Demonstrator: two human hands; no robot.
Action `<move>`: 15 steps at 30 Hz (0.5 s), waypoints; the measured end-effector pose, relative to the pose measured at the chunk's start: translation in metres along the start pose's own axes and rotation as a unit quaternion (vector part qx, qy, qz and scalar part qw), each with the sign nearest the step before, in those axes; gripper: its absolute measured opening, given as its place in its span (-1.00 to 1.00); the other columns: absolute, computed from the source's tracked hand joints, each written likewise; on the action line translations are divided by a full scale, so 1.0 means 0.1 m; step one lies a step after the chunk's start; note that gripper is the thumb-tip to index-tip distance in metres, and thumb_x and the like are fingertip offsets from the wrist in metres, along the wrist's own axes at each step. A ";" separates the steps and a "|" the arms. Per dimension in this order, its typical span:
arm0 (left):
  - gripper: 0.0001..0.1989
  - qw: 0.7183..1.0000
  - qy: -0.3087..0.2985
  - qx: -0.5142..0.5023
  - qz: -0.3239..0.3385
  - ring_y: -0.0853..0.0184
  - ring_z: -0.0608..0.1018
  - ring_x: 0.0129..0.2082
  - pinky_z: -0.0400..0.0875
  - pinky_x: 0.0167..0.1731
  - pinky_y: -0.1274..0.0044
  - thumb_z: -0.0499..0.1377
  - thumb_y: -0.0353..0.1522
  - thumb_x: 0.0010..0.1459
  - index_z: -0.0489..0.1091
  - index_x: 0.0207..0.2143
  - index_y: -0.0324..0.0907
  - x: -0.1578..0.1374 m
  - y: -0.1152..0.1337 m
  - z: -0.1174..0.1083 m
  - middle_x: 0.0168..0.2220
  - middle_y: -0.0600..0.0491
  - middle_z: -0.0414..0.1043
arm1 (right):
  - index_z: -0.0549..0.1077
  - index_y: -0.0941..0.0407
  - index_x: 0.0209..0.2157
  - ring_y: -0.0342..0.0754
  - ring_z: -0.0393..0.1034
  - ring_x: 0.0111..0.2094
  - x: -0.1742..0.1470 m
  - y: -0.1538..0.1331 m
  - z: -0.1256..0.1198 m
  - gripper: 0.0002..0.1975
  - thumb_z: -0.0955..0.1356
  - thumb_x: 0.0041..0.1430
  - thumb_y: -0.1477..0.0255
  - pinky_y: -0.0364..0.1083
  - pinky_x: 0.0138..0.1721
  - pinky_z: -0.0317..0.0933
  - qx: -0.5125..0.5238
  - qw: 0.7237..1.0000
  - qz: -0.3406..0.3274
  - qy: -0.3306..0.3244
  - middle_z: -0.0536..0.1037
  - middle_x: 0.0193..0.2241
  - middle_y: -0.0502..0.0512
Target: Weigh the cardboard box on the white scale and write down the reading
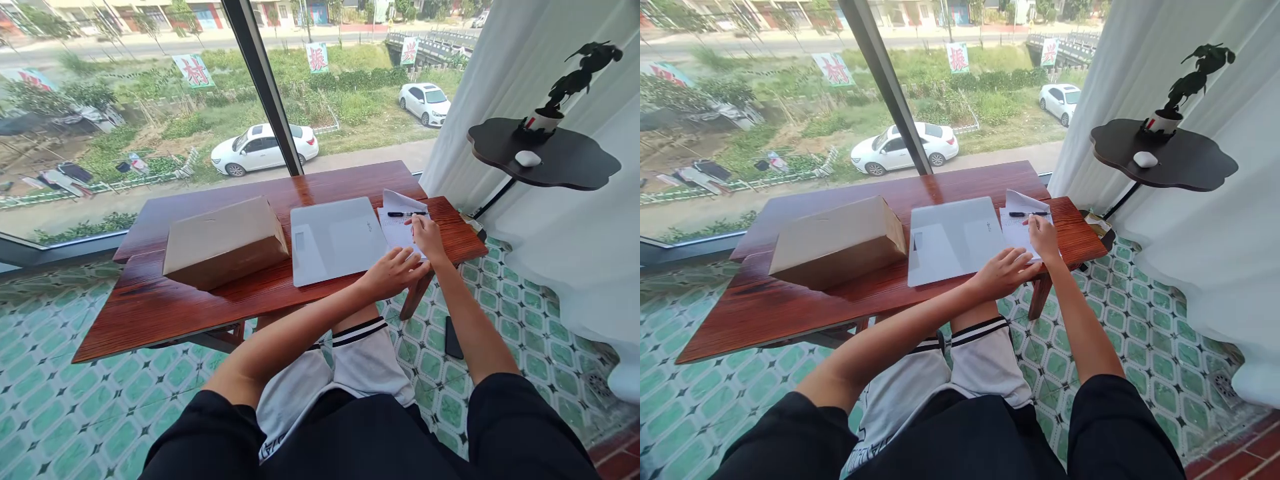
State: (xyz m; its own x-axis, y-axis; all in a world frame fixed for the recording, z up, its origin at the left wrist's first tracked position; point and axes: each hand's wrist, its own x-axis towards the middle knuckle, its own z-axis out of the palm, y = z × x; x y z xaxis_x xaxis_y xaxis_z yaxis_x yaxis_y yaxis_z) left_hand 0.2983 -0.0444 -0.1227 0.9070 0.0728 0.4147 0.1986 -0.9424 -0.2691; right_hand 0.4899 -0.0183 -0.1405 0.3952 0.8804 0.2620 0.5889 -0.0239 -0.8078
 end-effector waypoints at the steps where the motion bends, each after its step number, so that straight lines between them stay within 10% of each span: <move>1: -0.61 1.000 -0.002 -0.003 0.012 0.18 0.48 -0.02 0.32 -0.04 0.35 -0.03 -0.45 0.32 0.30 0.16 -0.21 0.03 0.03 0.05 0.04 -0.17 0.43 | 0.50 0.13 -0.33 -0.09 0.26 -0.60 0.00 0.02 -0.02 -0.49 0.13 0.36 0.08 -0.06 -0.38 0.12 0.005 1.000 0.009 -0.002 0.37 -0.58 0.01; 8: -0.65 0.998 -0.002 -0.021 0.053 0.15 0.47 0.10 0.23 0.19 0.30 -0.04 -0.44 0.33 0.33 0.10 -0.31 0.15 0.10 0.32 0.12 -0.23 0.39 | 0.50 0.11 -0.23 -0.09 0.34 -0.61 0.01 0.08 -0.11 -0.56 0.13 0.38 0.16 -0.09 -0.35 0.20 -0.052 0.998 0.038 -0.009 0.47 -0.54 0.02; 15: -0.59 0.998 -0.017 -0.040 0.051 0.10 0.39 0.25 0.16 0.27 0.27 0.00 -0.40 0.32 0.27 0.19 -0.27 0.13 0.17 0.49 0.28 -0.30 0.25 | 0.53 0.09 0.01 0.15 0.51 -0.18 0.24 0.13 -0.19 -0.63 0.20 0.40 0.25 -0.05 -0.28 0.16 -0.310 0.951 0.002 -0.007 0.63 -0.18 0.19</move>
State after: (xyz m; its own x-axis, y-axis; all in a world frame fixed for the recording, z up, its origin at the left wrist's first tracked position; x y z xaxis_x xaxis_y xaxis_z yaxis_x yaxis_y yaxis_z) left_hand 0.3315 -0.0430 -0.1649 0.9335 -0.0144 0.3582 0.0758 -0.9687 -0.2365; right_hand 0.5201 -0.0063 -0.1344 0.3915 0.8860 0.2485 0.8915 -0.2984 -0.3408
